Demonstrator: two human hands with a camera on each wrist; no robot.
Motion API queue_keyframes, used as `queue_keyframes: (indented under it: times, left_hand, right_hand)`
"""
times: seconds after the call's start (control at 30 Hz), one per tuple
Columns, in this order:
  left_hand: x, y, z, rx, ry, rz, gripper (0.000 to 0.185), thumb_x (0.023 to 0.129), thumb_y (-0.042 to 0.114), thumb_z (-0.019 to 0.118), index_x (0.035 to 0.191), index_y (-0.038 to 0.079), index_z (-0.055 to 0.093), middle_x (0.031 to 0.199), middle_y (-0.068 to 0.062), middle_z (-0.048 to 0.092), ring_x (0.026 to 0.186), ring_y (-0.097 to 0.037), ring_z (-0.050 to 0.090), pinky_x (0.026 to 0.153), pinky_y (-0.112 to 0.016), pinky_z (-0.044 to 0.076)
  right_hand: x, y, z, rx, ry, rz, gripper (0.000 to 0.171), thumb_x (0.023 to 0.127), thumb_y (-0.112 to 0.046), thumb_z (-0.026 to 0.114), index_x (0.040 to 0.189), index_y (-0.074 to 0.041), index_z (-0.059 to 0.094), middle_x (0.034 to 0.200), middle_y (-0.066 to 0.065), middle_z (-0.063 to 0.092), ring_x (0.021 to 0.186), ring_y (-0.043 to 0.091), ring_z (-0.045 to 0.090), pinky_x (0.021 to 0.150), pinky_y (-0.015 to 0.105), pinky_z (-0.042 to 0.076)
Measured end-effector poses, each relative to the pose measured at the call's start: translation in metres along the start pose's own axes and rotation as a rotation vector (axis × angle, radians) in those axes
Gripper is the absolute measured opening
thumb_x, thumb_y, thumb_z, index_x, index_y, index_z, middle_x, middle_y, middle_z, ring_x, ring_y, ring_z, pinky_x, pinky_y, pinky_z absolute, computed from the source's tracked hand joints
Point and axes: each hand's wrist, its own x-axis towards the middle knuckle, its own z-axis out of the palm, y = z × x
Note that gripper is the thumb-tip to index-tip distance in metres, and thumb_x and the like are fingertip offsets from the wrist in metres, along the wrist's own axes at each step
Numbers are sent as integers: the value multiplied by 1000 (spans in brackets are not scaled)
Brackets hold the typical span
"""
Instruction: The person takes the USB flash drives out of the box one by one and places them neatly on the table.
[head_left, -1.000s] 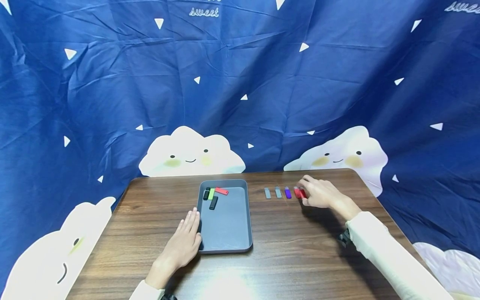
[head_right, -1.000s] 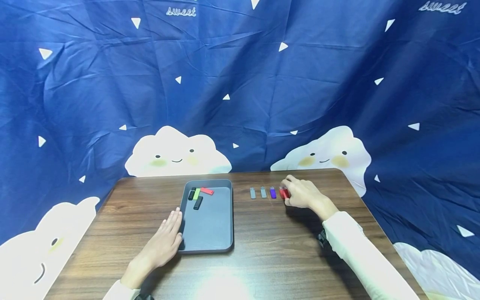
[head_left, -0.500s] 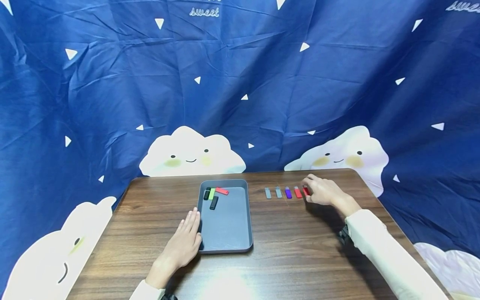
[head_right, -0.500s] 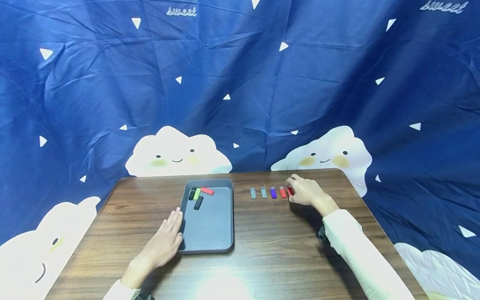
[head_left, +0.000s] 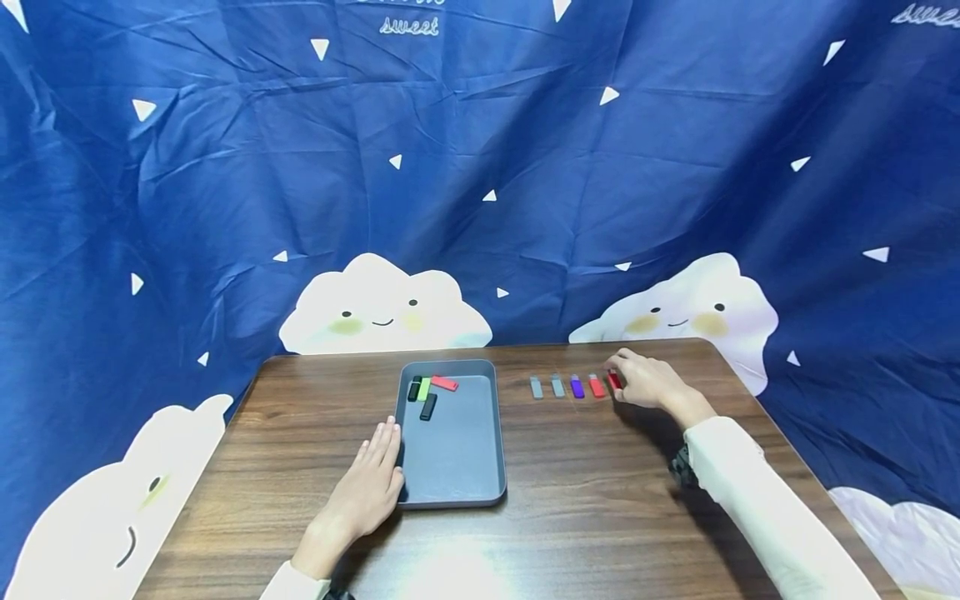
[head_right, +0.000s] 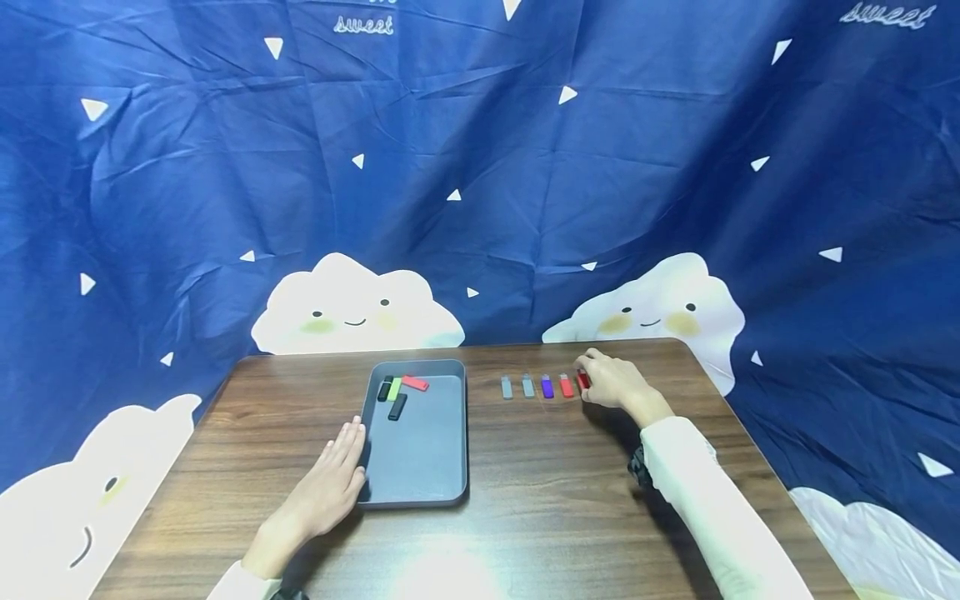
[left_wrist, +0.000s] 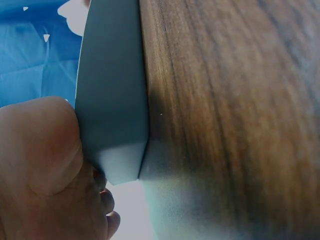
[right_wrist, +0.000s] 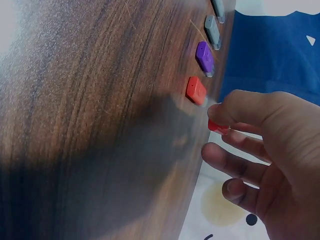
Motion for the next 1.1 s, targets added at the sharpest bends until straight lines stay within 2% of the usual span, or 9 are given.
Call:
queue_keyframes:
  times: [0.33,0.57,0.9,1.1]
  left_hand:
    - [2,9,-11,48,-74,-44,61,109,16,47,162,-11,32,174,-26,26,162,-43,28,131,-60,29]
    - [1,2,-2,18,-14,-15,61,108,15,46,161,-12,34,172,-29,30,159,-46,31,128,-64,32]
    - [1,1,-2,-21,-2,-2,62,108,16,45,161,-12,32,172,-29,28,160,-47,30,127,-66,30]
    - [0,-3,4,18,12,8,62,109,18,45,162,-11,31,173,-27,27,161,-44,29,128,-63,31]
  right_hand:
    - [5,7,8,22,-18,38,52,80,-17,81,129,-4,69,130,17,64,97,38,72,84,61,59]
    - [6,8,11,37,-34,51,54,79,-15,81,130,-4,68,131,18,64,100,40,72,85,62,59]
    - [7,13,17,44,-44,55,51,80,-13,80,129,-3,68,133,19,64,107,42,71,87,64,59]
    - [6,15,20,50,-76,62,50,84,-14,80,131,-3,68,137,20,64,116,43,69,91,65,58]
